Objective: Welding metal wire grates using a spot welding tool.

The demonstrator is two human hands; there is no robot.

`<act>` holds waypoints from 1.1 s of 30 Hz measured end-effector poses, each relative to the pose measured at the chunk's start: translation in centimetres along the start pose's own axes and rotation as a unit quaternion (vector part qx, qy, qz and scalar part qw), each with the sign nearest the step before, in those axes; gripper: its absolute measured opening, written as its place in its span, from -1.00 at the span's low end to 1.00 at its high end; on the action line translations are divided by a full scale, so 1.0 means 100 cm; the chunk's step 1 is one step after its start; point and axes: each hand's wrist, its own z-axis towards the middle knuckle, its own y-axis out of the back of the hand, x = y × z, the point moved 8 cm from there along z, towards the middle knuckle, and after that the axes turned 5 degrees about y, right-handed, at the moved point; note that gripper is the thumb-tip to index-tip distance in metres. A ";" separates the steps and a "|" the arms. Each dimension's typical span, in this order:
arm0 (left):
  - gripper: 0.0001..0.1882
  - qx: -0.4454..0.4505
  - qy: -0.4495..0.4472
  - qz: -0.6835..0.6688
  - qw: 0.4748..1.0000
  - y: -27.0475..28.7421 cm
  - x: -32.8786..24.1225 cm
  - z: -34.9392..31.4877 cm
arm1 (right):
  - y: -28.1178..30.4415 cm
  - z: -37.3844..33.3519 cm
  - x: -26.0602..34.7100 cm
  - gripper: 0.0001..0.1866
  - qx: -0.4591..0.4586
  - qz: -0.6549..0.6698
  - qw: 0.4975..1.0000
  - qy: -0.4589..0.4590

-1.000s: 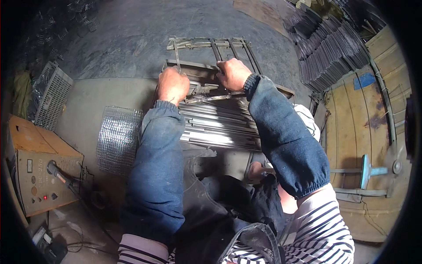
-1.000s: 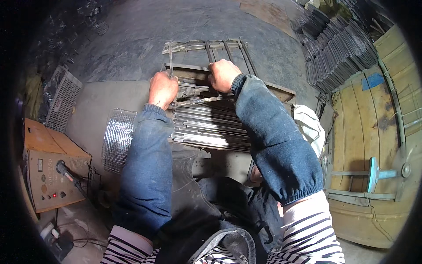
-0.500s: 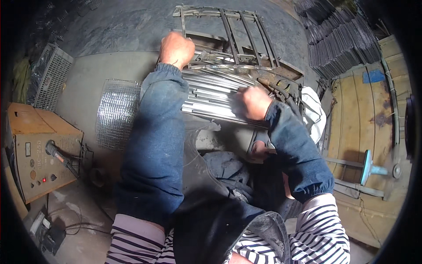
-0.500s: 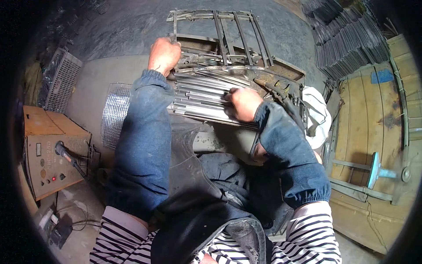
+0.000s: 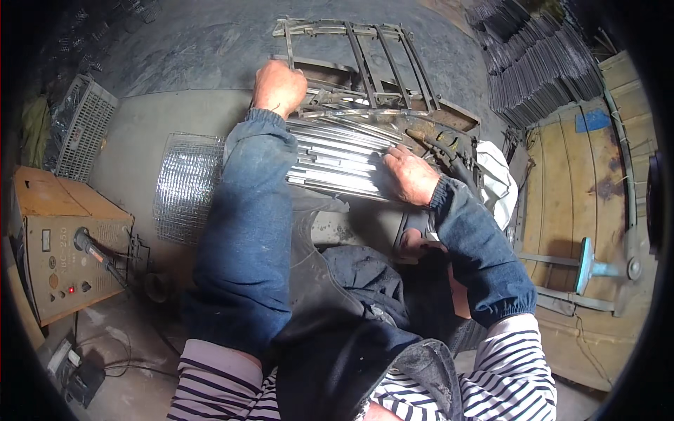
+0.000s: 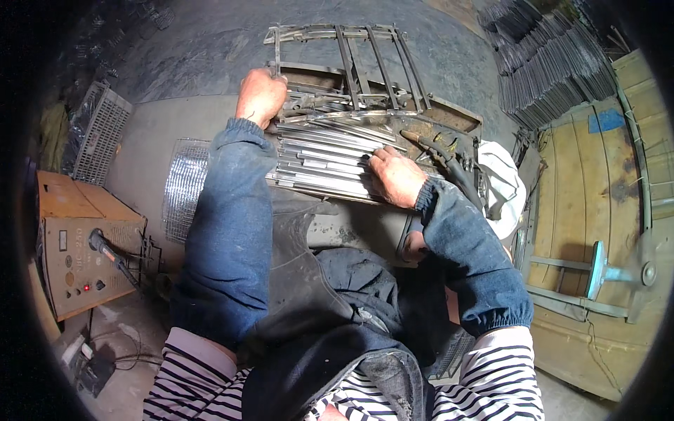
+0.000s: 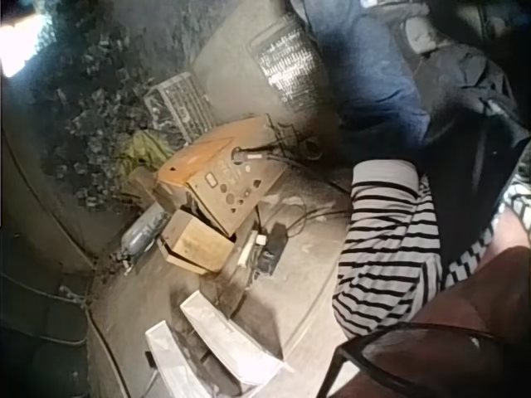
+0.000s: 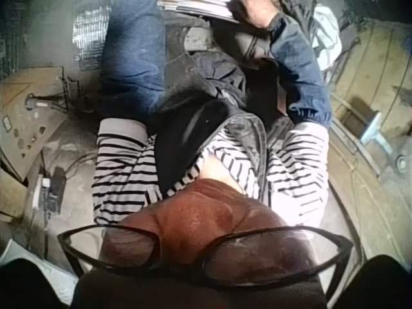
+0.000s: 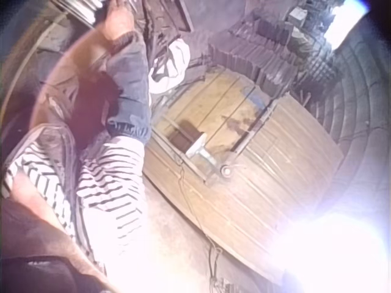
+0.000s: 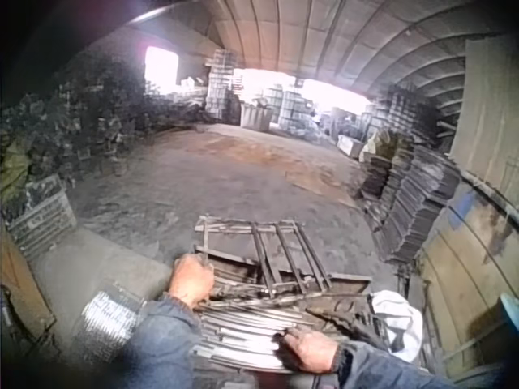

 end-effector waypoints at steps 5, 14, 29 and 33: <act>-0.63 -0.005 -0.013 0.020 1.000 0.000 -0.008 -0.002 | 0.026 -0.003 0.005 -0.62 -0.100 0.057 0.992 0.046; -0.65 0.004 -0.009 0.014 1.000 0.002 -0.008 -0.007 | 0.018 0.003 -0.010 -0.40 -0.020 0.065 0.998 -0.001; -0.64 0.006 -0.007 0.038 0.999 0.008 -0.014 -0.016 | 0.146 0.117 0.014 -0.62 -0.183 0.034 0.976 0.113; -0.67 -0.013 -0.025 0.048 0.998 0.004 -0.009 -0.014 | 0.115 0.212 -0.047 -0.81 -0.125 -0.027 0.991 0.039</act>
